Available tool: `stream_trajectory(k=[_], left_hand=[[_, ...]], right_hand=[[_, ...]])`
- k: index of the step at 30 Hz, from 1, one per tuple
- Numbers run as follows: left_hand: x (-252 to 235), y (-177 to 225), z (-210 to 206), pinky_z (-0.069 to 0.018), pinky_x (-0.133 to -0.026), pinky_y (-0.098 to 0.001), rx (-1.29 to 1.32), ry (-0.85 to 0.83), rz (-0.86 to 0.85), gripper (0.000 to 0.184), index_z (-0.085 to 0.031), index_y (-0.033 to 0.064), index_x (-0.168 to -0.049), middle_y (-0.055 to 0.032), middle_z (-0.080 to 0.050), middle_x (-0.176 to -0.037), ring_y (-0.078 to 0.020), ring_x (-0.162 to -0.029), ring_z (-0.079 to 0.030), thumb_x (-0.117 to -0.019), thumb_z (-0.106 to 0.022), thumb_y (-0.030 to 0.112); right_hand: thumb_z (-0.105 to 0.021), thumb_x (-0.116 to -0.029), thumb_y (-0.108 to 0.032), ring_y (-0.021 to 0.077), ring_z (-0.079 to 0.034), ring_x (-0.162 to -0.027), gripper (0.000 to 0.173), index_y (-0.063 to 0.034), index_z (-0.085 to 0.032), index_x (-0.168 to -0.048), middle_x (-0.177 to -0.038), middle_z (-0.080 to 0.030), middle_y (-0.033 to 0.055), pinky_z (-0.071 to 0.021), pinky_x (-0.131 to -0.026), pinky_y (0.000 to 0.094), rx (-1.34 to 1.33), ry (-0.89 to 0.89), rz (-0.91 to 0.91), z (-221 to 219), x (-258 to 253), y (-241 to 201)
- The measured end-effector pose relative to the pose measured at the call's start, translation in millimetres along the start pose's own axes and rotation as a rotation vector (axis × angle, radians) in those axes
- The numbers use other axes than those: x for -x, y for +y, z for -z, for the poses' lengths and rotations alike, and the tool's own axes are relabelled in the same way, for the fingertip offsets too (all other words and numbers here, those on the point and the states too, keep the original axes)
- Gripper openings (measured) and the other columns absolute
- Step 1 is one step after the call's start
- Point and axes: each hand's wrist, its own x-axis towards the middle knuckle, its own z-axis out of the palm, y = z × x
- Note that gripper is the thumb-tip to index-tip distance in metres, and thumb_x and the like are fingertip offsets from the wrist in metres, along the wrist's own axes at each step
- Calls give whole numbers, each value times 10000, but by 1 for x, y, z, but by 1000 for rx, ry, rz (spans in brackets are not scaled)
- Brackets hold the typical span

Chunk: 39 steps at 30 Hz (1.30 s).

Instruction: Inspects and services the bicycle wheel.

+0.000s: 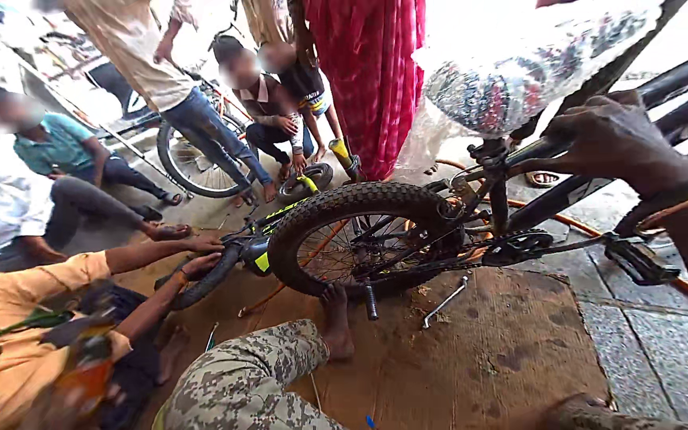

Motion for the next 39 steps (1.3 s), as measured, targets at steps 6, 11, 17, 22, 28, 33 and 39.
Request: stream_trajectory(k=[6,11,17,22,28,33,39], left_hand=[[-129,99,-209,-609,-778,-457,-615,-662,-526,608,-701,98,-1172,-59,-739,-979,-162,-847,-721,-802,-719,580],[-109,109,-318,-599,-741,-507,-843,-1010,-774,463,-712,132,-1130,-32,-727,-872,-199,-781,-712,-853,-776,496],[-101,74,-341,-587,-788,-536,-897,-1120,-707,550,-646,92,-1248,-82,-719,-990,-263,-879,-717,-906,-728,514],[-105,51,-341,-582,-806,-537,-820,-1038,-696,583,-610,59,-1262,-119,-706,-999,-293,-900,-712,-903,-728,502],[-101,16,-334,-599,-750,-488,-624,-938,-674,602,-577,32,-1264,-96,-722,-927,-239,-812,-726,-895,-726,484],[-89,9,-336,-594,-753,-427,-470,-868,-593,540,-565,25,-1234,-105,-702,-907,-205,-815,-719,-903,-758,406],[-83,17,-341,-598,-905,-364,-283,-874,-440,517,-627,127,-1308,-41,-732,-1100,-107,-978,-715,-855,-835,265]], right_hand=[[-667,-739,-791,418,-644,-976,725,-72,-680,-828,-852,-680,167,-370,-1014,655,-3,-2,-7,-1,3,2],[-586,-746,-867,382,-640,-987,803,-81,-685,-876,-891,-684,142,-354,-1045,625,-11,10,22,-1,7,0],[-600,-777,-826,404,-625,-1063,795,-55,-683,-949,-976,-687,173,-315,-1080,632,-12,21,21,-2,13,-5],[-535,-773,-860,428,-615,-1087,846,-51,-686,-967,-991,-690,193,-307,-1076,644,-9,44,23,-4,12,-8],[-489,-785,-879,429,-607,-1128,885,-46,-679,-1016,-1049,-683,204,-298,-1093,646,-9,52,28,-3,15,-10],[-494,-796,-867,428,-615,-1110,868,-44,-676,-1005,-1034,-690,201,-298,-1090,650,-21,59,36,-3,16,-12],[-489,-804,-859,424,-601,-1148,859,-56,-687,-1039,-1083,-694,191,-295,-1103,644,-43,57,20,-3,17,-13]])
